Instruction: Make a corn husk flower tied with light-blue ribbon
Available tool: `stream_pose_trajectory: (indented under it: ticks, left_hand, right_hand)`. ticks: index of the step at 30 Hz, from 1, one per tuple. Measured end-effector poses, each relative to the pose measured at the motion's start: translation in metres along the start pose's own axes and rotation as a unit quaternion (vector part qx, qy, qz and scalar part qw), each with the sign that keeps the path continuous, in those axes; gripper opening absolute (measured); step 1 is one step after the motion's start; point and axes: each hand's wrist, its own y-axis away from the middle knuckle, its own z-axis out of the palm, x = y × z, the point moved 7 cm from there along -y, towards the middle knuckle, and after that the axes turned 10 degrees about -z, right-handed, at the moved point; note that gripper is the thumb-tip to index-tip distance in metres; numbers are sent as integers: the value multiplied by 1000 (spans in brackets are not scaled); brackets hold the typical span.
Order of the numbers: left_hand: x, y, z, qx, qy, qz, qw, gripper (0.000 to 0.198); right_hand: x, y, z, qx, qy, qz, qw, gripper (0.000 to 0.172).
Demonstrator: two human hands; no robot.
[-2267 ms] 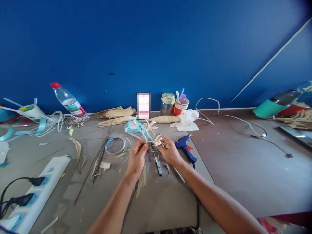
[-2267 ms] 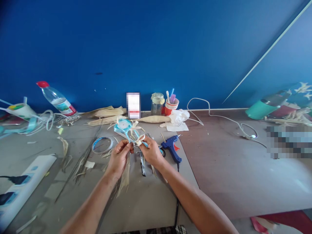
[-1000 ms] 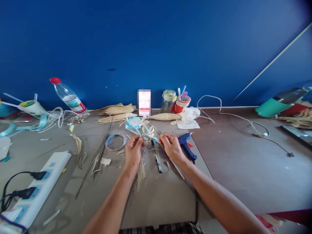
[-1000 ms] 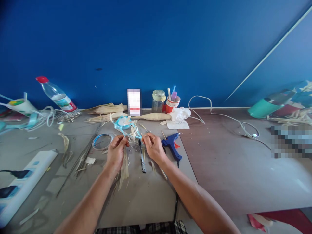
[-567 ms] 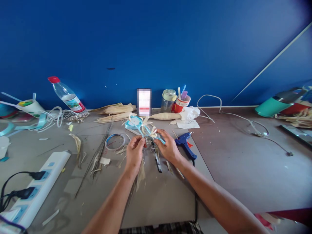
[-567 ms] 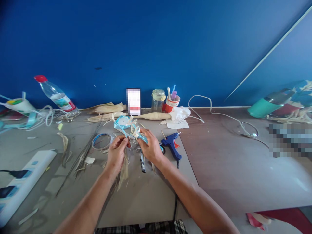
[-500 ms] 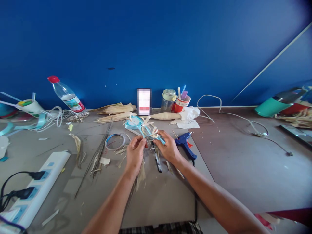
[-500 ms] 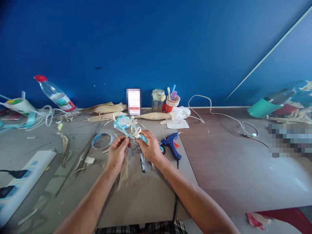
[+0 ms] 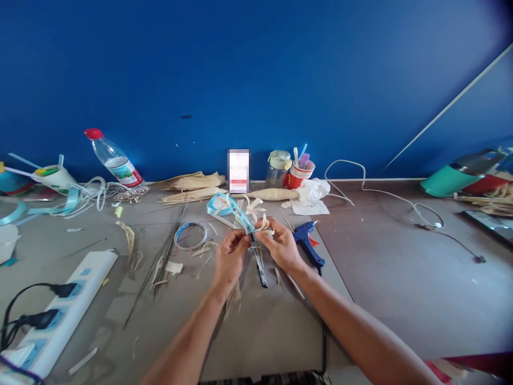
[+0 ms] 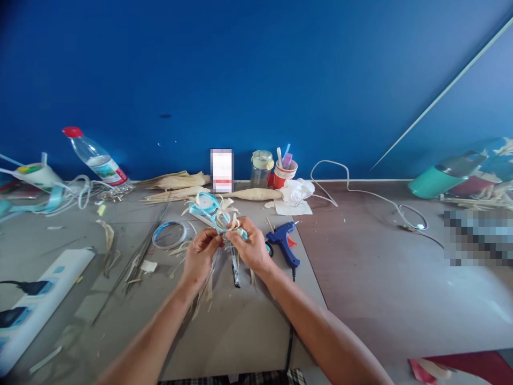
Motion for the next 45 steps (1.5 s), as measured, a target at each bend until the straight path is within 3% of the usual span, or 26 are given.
stream_pose_trajectory:
  ticks: [6, 16, 24, 32, 39, 41, 45]
  left_hand:
    - [6, 4, 2, -37, 40, 32, 998, 22]
    - [-10, -4, 6, -69, 95, -47, 992, 21]
    - [-8, -2, 10, -108, 51, -74, 990, 19]
    - [-23, -3, 15, -150, 125, -129, 972, 15]
    - [-20, -8, 8, -115, 113, -86, 983, 16]
    - [-17, -8, 5, -96, 109, -68, 987, 16]
    - [-12, -7, 2, -76, 96, -54, 991, 16]
  right_hand:
    - [7, -1, 0, 5, -45, 42, 998, 21]
    - [18, -2, 6, -18, -131, 90, 987, 28]
    - [19, -4, 3, -27, -96, 86, 991, 31]
    - [21, -4, 7, -46, -106, 108, 987, 31]
    - [17, -1, 14, -83, -147, 104, 980, 36]
    - [18, 0, 13, -91, -124, 95, 984, 38]
    - [22, 0, 9, -79, -54, 84, 992, 26]
